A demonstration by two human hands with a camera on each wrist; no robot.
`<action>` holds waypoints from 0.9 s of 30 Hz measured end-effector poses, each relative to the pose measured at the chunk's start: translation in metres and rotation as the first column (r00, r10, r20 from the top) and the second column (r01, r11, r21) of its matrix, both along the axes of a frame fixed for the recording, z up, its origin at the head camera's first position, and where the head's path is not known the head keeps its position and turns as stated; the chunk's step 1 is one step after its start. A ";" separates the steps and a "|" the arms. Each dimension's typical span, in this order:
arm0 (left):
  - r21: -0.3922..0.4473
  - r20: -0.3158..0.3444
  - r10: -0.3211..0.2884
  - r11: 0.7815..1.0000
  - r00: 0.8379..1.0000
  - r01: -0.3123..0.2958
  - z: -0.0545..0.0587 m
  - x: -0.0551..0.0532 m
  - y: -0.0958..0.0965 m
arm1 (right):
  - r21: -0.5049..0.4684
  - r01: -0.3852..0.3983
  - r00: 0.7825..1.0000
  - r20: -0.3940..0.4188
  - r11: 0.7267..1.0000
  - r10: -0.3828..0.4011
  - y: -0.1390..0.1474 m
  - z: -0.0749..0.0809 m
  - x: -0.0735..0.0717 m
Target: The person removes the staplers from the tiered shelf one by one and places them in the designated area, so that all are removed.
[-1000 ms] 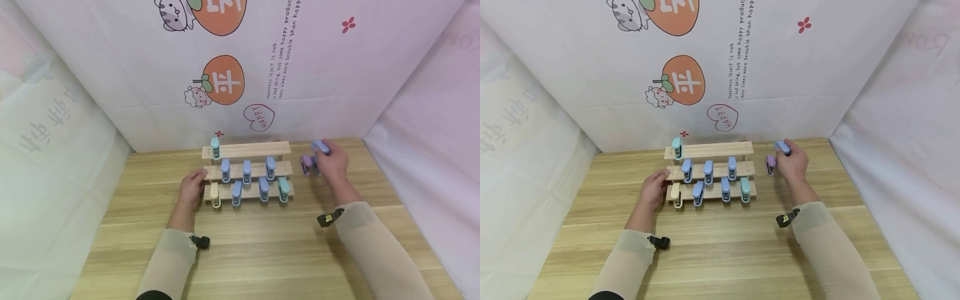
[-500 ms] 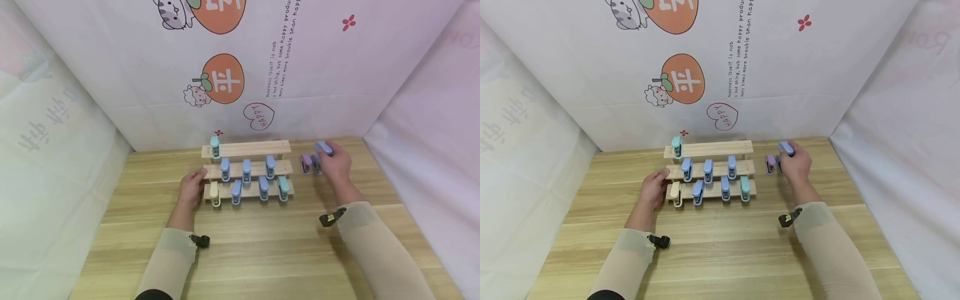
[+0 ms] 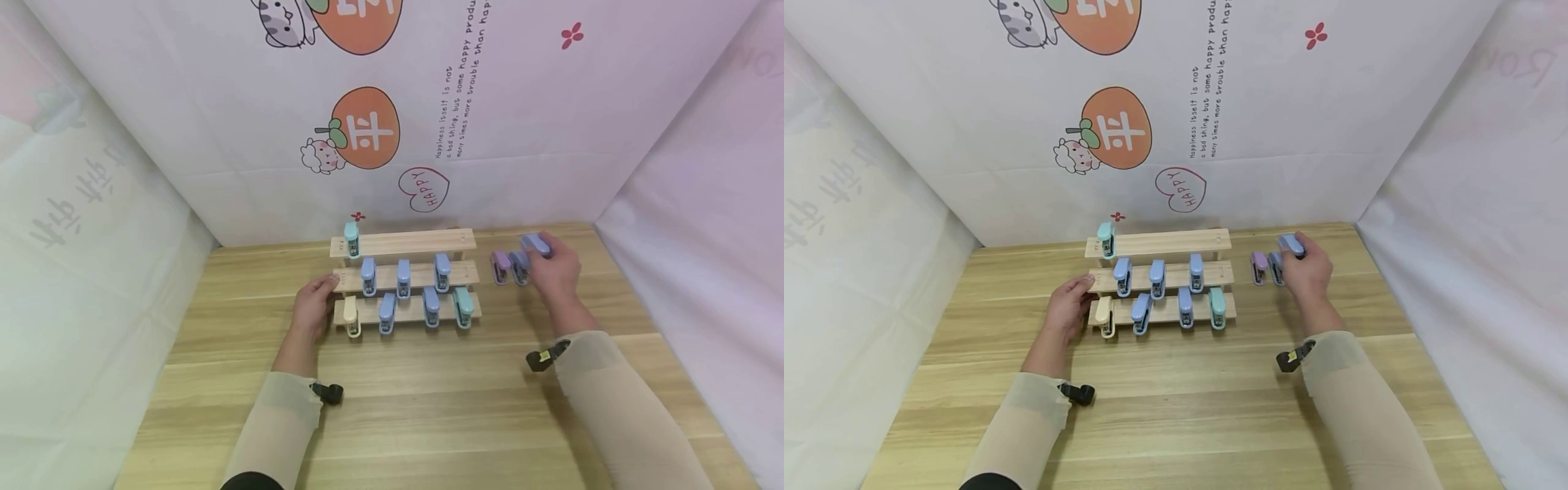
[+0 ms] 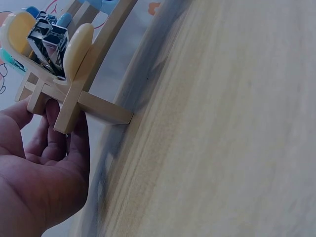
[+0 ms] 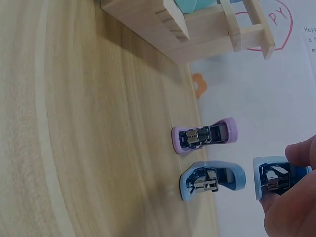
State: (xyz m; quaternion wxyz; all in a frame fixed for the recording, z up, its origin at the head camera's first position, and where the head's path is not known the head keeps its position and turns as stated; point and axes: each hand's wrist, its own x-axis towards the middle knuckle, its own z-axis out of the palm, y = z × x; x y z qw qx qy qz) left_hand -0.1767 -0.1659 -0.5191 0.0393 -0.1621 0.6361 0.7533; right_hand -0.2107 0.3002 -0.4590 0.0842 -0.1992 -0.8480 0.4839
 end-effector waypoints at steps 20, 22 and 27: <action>0.008 0.000 0.023 1.000 1.000 -0.023 -0.002 -0.001 -0.001 | 0.000 0.028 0.999 0.016 1.000 -0.028 0.017 -0.016 -0.005; 0.004 -0.001 0.018 1.000 1.000 -0.018 -0.001 -0.001 0.000 | -0.008 0.029 0.999 0.022 1.000 -0.028 0.018 -0.018 -0.005; -0.002 -0.004 0.015 1.000 1.000 -0.015 0.000 -0.001 0.000 | -0.029 0.028 0.998 0.051 0.999 -0.027 0.020 -0.023 -0.004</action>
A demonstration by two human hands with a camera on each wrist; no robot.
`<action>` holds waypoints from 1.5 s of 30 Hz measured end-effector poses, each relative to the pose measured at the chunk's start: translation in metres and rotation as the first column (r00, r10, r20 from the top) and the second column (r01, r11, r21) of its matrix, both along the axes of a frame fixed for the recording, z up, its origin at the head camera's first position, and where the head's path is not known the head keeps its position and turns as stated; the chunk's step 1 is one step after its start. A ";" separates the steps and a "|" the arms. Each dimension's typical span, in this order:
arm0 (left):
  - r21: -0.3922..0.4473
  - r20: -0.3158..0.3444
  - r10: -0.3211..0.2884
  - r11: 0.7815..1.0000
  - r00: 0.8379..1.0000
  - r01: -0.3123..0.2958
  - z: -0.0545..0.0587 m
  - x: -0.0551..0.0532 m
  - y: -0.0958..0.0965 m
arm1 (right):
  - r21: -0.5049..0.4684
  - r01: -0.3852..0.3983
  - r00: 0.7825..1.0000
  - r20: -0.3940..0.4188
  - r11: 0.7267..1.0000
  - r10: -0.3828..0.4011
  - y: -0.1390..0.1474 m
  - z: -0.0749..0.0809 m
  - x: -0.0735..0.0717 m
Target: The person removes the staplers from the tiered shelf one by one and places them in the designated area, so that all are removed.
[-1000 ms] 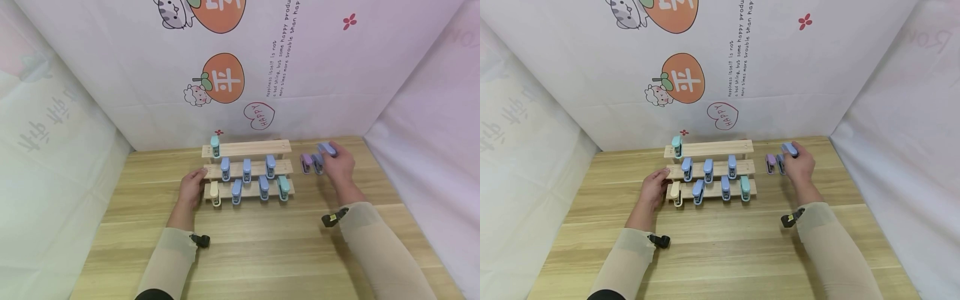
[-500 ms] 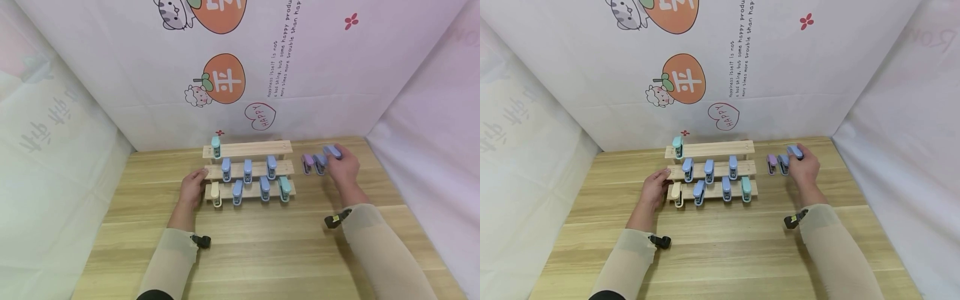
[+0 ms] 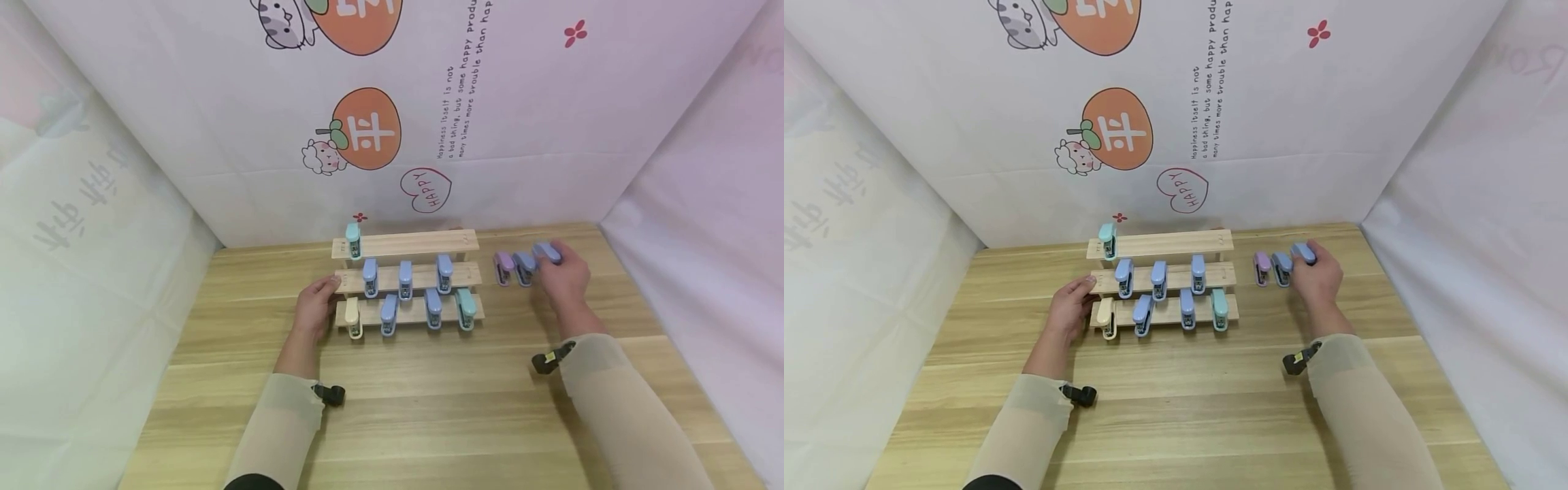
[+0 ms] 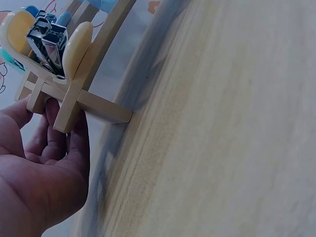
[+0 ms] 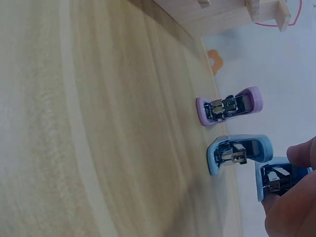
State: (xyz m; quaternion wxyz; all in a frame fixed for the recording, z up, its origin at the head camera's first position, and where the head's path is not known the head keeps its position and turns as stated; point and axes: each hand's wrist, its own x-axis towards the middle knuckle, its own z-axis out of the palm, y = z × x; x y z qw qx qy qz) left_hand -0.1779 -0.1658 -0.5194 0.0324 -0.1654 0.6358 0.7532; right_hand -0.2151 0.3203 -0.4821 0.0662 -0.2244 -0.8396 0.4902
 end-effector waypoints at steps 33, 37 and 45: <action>-0.018 -0.012 -0.026 0.999 1.000 0.026 -0.002 -0.001 0.000 | -0.081 0.021 0.998 0.061 0.996 -0.016 0.012 -0.027 -0.002; -0.012 -0.009 -0.020 1.000 1.000 0.020 -0.003 -0.001 -0.001 | -0.129 0.036 0.998 0.059 0.991 -0.029 0.011 -0.030 -0.002; -0.004 -0.008 -0.012 1.000 1.000 0.012 -0.004 -0.002 -0.002 | -0.145 0.034 0.997 0.071 0.989 -0.024 0.012 -0.035 -0.002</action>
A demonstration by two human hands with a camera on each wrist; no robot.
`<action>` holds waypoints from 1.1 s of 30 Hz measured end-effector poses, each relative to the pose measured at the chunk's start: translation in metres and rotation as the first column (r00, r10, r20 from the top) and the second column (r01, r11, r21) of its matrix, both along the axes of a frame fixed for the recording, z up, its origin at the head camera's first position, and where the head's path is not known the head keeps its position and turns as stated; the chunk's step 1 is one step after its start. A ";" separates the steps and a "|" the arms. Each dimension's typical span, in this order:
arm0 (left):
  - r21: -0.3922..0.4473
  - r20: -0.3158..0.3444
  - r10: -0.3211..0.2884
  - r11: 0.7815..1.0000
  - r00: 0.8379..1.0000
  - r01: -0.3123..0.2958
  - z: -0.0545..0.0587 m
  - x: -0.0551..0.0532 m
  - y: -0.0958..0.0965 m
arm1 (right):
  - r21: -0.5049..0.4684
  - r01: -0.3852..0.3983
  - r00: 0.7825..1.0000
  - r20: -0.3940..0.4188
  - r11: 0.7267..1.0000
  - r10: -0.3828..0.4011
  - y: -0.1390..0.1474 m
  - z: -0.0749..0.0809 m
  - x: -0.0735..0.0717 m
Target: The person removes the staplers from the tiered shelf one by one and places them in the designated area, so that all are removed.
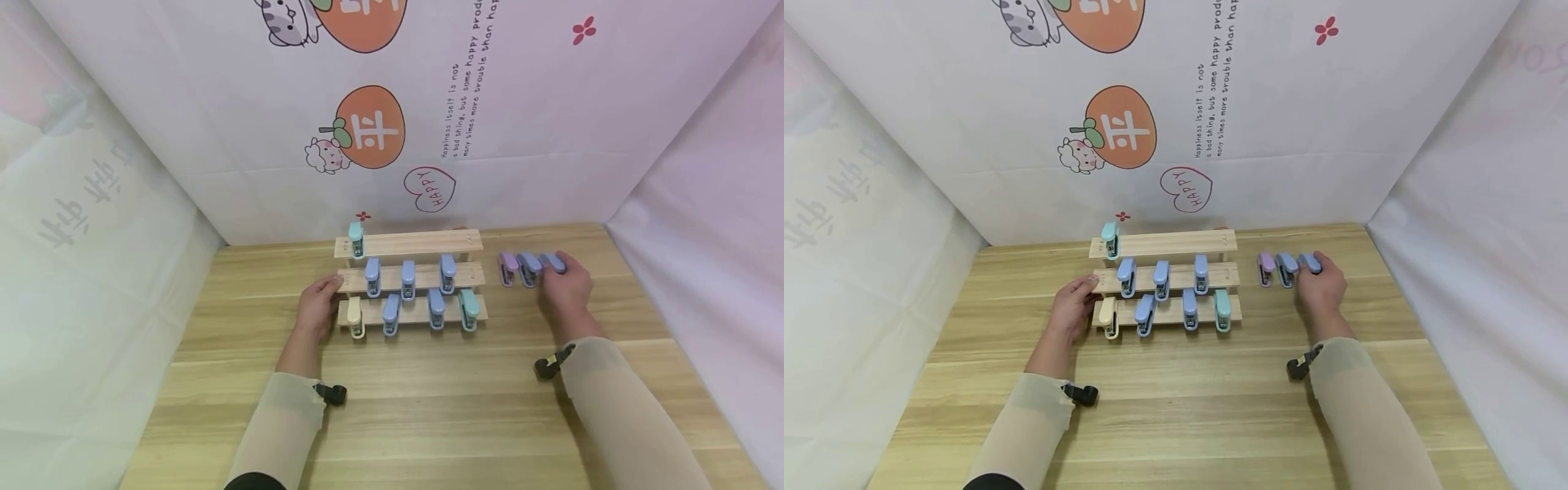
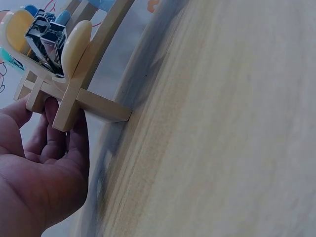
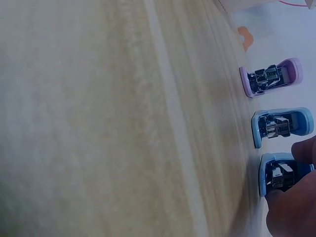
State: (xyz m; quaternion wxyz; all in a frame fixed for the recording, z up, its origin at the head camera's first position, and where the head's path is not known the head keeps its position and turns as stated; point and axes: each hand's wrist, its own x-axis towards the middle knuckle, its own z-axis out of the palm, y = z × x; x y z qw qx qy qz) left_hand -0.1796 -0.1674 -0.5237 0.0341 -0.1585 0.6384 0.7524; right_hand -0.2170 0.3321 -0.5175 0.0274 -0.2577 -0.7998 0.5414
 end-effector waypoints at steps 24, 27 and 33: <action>0.002 0.004 -0.015 1.000 1.000 0.015 0.002 0.002 -0.001 | 0.036 -0.045 0.999 -0.017 0.998 0.046 0.002 0.022 0.000; -0.001 0.004 -0.013 1.000 1.000 0.013 0.003 0.002 -0.001 | 0.051 -0.051 0.998 -0.022 0.997 0.052 0.003 0.023 0.000; 0.002 0.004 -0.009 1.000 1.000 0.009 0.003 0.002 0.000 | 0.125 -0.051 0.998 -0.037 0.991 0.056 0.005 0.025 -0.001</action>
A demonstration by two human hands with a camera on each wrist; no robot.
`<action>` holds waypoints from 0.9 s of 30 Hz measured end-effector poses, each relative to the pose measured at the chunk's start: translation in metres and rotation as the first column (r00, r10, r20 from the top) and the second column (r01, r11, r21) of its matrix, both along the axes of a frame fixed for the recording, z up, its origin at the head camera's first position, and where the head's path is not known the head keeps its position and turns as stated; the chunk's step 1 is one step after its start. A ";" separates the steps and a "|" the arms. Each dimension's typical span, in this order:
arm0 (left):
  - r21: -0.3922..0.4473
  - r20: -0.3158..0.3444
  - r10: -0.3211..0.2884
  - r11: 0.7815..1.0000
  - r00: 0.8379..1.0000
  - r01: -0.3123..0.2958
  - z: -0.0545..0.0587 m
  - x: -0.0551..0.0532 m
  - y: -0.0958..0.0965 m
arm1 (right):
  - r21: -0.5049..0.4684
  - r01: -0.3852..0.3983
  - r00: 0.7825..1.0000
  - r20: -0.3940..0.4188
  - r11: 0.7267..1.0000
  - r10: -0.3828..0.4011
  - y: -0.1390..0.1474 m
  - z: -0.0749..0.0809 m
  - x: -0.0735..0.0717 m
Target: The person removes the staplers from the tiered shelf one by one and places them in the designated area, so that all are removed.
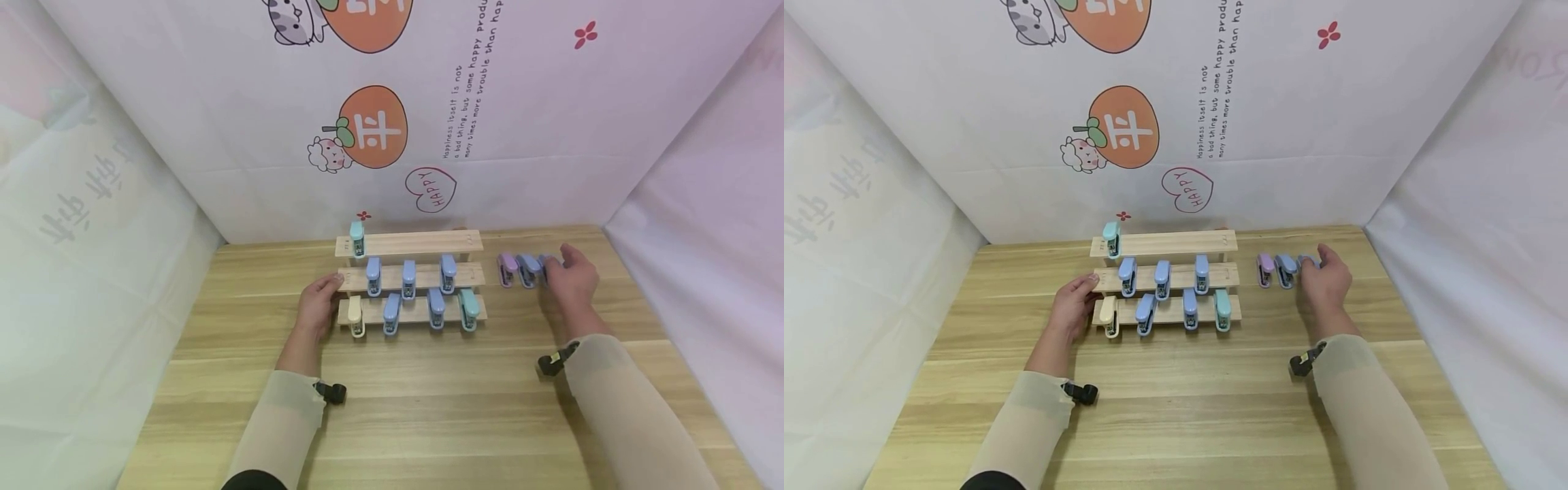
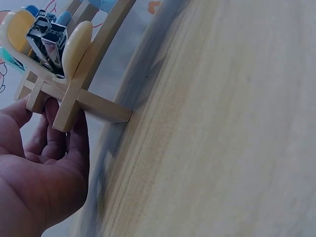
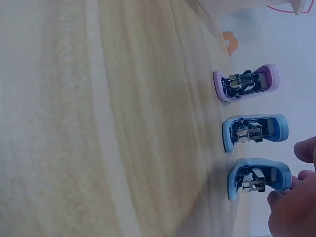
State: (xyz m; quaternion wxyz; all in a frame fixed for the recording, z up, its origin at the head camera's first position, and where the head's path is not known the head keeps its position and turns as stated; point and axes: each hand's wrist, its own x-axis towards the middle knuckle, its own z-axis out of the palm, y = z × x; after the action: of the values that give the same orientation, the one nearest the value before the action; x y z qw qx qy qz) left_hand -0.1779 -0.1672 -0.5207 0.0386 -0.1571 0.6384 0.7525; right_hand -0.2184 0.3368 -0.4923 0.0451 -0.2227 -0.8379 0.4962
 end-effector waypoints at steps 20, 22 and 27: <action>0.013 -0.004 -0.005 1.000 1.000 0.005 -0.003 0.000 -0.001 | 0.044 0.029 0.997 -0.067 0.999 -0.026 -0.010 0.015 0.000; 0.020 -0.003 -0.004 1.000 1.000 0.004 -0.002 0.001 -0.001 | 0.027 0.029 0.997 -0.066 0.999 -0.028 -0.013 0.018 0.000; 0.017 -0.004 0.000 1.000 1.000 0.000 -0.001 0.001 -0.001 | -0.002 0.028 0.997 -0.069 1.000 -0.028 -0.022 0.025 -0.001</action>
State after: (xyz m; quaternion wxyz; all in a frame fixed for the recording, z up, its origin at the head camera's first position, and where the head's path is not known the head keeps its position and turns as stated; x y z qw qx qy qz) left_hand -0.1769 -0.1678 -0.5218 0.0387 -0.1552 0.6321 0.7582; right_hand -0.2197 0.3146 -0.4673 0.0808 -0.2171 -0.8323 0.5036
